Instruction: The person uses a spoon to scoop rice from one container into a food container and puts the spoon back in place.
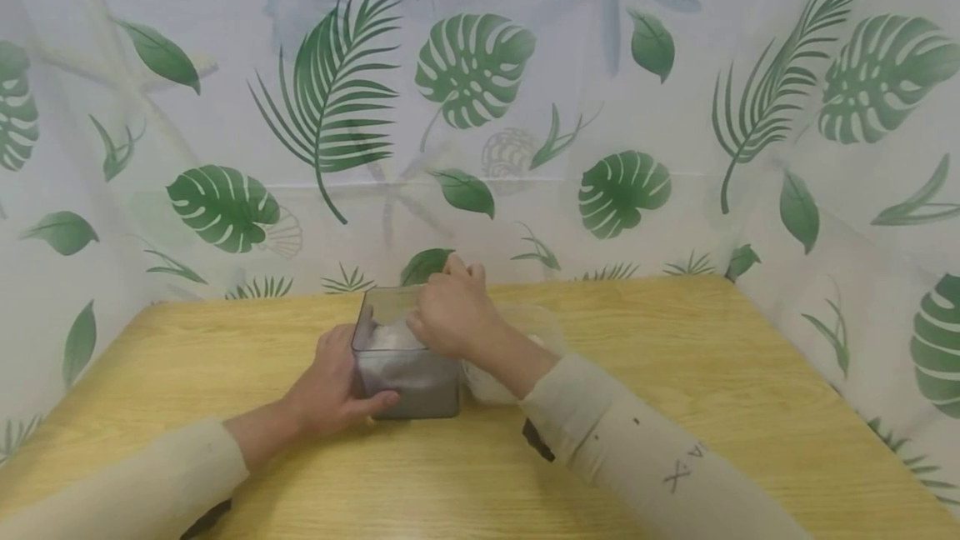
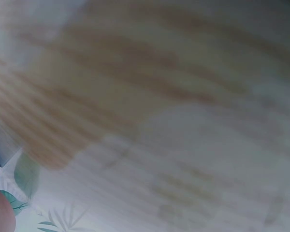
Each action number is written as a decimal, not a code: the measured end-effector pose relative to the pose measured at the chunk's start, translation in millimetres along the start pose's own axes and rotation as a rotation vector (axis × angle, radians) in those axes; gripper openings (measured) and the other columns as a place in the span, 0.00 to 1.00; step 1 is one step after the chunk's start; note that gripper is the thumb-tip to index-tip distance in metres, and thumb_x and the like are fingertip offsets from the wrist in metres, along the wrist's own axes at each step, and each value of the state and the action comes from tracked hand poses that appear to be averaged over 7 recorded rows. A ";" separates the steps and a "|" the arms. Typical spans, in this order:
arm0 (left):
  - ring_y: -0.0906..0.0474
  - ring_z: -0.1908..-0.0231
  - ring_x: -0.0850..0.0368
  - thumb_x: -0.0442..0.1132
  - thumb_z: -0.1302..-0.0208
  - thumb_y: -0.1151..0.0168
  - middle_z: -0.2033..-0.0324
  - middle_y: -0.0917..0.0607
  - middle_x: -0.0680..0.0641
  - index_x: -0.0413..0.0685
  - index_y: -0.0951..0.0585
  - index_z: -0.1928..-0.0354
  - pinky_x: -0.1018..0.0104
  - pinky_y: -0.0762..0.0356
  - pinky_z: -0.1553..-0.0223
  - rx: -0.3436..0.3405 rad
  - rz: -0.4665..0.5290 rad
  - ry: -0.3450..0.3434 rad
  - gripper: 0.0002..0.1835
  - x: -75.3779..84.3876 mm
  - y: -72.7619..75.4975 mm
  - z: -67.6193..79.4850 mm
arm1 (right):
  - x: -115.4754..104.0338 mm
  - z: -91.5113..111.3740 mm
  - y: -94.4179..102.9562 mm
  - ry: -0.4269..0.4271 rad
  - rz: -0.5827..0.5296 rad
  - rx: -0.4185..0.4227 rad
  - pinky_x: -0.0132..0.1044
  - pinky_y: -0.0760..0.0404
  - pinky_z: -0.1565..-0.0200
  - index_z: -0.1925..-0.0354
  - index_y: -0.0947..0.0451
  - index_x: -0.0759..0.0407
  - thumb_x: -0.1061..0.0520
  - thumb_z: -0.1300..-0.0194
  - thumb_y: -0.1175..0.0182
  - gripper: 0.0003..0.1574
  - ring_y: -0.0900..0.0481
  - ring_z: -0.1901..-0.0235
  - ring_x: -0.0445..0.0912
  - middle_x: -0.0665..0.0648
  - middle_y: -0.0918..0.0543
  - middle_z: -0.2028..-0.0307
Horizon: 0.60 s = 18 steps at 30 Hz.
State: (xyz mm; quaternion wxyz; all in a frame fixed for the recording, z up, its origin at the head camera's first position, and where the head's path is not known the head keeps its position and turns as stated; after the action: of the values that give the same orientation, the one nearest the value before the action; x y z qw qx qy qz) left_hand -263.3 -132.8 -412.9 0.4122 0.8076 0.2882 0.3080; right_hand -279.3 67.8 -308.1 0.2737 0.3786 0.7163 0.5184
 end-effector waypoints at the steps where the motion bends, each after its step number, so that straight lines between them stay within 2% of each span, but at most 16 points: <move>1: 0.37 0.34 0.46 0.71 0.42 0.39 0.35 0.29 0.40 0.40 0.55 0.21 0.45 0.46 0.31 -0.002 0.003 0.001 0.61 -0.1 -0.2 0.0 | -0.1 0.3 0.2 -0.002 -0.003 0.001 0.50 0.38 0.56 0.89 0.32 0.50 0.50 0.33 0.49 0.26 0.32 0.58 0.51 0.48 0.28 0.76; 14: 0.36 0.35 0.46 0.68 0.43 0.36 0.37 0.28 0.41 0.41 0.55 0.21 0.44 0.46 0.32 0.002 0.011 0.006 0.61 0.1 -0.4 0.1 | 2.4 0.7 -1.8 -0.018 -0.045 0.055 0.49 0.38 0.58 0.91 0.34 0.50 0.52 0.36 0.50 0.27 0.31 0.59 0.51 0.49 0.28 0.78; 18: 0.36 0.35 0.46 0.70 0.43 0.37 0.37 0.28 0.41 0.41 0.55 0.21 0.44 0.45 0.32 0.007 0.010 0.006 0.61 0.5 -0.4 0.6 | 4.1 2.4 -0.9 -0.031 -0.053 0.086 0.49 0.37 0.56 0.89 0.28 0.50 0.50 0.35 0.48 0.25 0.31 0.57 0.52 0.51 0.22 0.69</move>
State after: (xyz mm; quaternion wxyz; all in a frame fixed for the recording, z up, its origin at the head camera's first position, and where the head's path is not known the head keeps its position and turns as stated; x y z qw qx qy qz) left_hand -262.6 -132.6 -413.3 0.4069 0.8095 0.2867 0.3115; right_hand -280.0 72.3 -309.8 0.2817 0.3790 0.7433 0.4738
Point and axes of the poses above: each hand's wrist, its own z-axis away from the middle knuckle, its own y-axis out of the back of the hand, x = y × z, the point moved 2 cm from there along -z, towards the middle knuckle
